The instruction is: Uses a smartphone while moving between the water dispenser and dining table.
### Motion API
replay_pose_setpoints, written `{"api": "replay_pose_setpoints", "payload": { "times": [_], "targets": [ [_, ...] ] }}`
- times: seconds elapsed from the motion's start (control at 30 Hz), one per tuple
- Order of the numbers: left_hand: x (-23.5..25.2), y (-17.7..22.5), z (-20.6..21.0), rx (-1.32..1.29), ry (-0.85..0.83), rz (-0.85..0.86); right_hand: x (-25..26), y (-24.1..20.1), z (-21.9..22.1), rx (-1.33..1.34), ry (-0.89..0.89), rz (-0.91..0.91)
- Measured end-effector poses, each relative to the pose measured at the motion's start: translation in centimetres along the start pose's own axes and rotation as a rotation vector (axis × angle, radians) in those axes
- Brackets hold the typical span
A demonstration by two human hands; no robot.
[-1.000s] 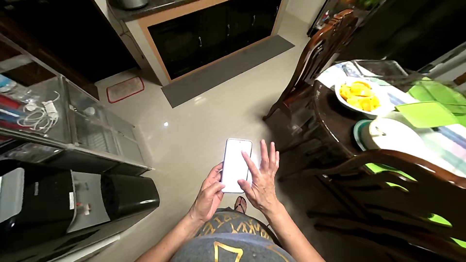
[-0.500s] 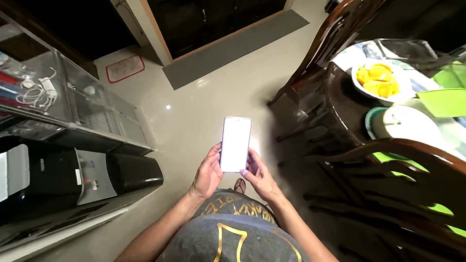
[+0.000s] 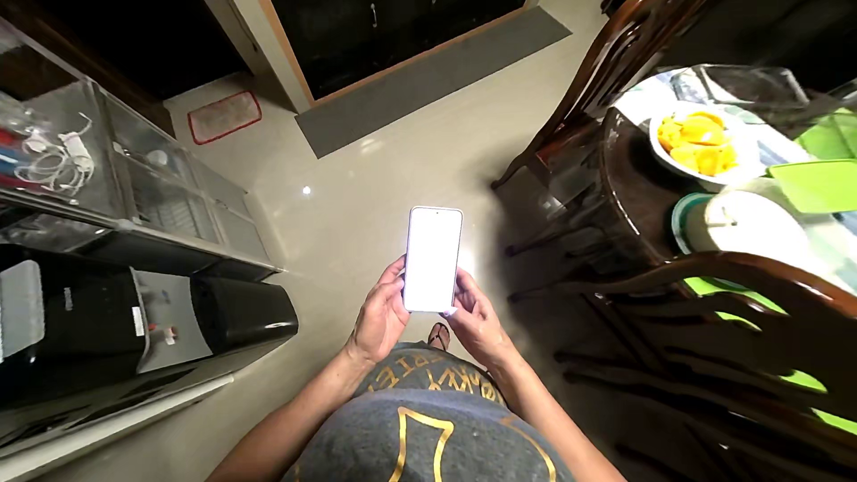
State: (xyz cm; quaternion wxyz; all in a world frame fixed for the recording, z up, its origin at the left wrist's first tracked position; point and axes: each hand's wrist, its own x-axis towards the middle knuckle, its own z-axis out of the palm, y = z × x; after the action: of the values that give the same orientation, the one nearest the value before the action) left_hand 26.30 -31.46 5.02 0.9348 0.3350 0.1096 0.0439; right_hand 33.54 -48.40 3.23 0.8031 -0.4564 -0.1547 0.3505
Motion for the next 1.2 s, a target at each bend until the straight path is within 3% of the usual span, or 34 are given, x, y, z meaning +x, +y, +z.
{"api": "replay_pose_setpoints", "payload": {
  "times": [1.2],
  "targets": [
    [0.14, -0.11, 0.38, 0.14, 0.0, -0.004, -0.07, 0.23, 0.1, -0.029, 0.054, -0.047]
  ]
}}
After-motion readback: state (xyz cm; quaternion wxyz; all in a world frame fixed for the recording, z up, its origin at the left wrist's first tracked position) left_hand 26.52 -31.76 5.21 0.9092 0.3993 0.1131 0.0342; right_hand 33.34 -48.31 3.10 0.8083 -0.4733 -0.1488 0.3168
